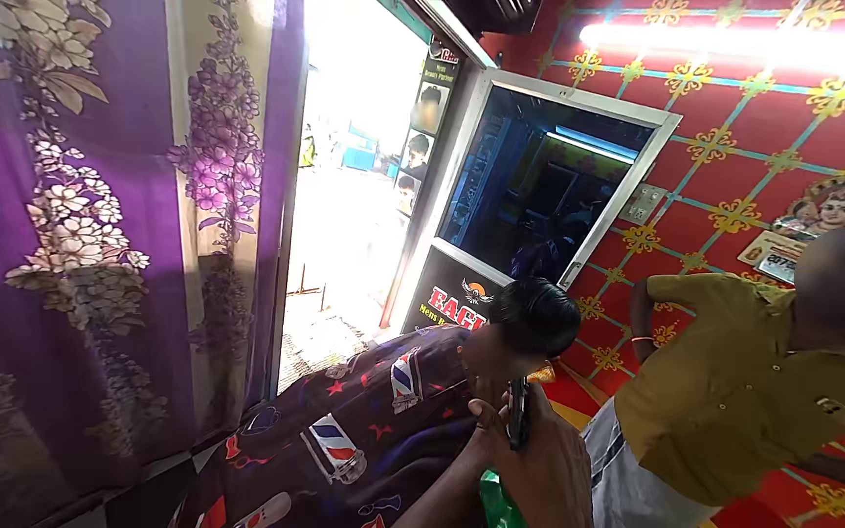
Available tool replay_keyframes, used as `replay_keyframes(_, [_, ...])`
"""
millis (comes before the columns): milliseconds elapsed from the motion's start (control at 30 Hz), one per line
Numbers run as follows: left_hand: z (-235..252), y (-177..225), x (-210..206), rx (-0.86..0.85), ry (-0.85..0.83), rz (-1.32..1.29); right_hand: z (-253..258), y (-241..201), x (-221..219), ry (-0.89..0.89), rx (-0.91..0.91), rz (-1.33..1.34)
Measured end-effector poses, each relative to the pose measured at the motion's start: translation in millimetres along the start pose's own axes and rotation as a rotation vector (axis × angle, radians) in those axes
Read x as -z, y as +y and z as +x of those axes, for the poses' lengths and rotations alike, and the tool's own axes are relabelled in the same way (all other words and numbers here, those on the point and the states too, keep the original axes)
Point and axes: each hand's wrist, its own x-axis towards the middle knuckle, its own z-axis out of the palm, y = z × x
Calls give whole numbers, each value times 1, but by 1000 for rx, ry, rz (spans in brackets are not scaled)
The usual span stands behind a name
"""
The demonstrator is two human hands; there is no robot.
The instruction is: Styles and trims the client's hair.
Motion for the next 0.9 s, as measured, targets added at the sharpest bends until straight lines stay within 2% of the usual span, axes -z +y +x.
replay_keyframes(67, [8, -33, -73, 105, 273, 204, -9, 12, 0, 33, -20, 80])
replay_keyframes(100, [13, -32, -79, 183, 272, 277, -14, 17, 0, 34, -25, 113])
replay_keyframes(133, [18, -11, -57, 280, 97, 339, -18, 20, 2, 17, -28, 153])
replay_keyframes(167, [24, 20, -21, 370, -166, 361, -21, 21, 4, -6, -29, 204])
replay_keyframes(200, [26, 41, 5, 379, -295, 329, -24, 23, 5, -30, -29, 258])
replay_keyframes(233, [20, 50, 21, 318, -300, 274, -25, 26, 6, -55, -28, 313])
replay_keyframes(300, [0, 31, 11, 108, -98, 190, -27, 32, 5, -65, 0, 417])
replay_keyframes(367, [-6, -34, -63, -72, 317, 223, -30, 40, 1, 19, -3, 499])
replay_keyframes(400, [1, -54, -87, -56, 434, 305, -31, 46, 0, 57, -24, 546])
replay_keyframes(500, [7, -47, -79, 135, 276, 483, -28, 71, 5, 114, -27, 711])
replay_keyframes(600, [5, -67, -91, 47, 437, 390, -20, 98, 9, 44, 40, 909])
replay_keyframes(700, [2, -27, -54, 106, 322, 359, -17, 114, 6, 42, 84, 875])
replay_keyframes(800, [-2, -22, -44, 87, 317, 313, -26, 123, 1, 53, 41, 873])
replay_keyframes(900, [-21, -33, -33, 72, 318, 243, -26, 111, 38, -216, 53, 913])
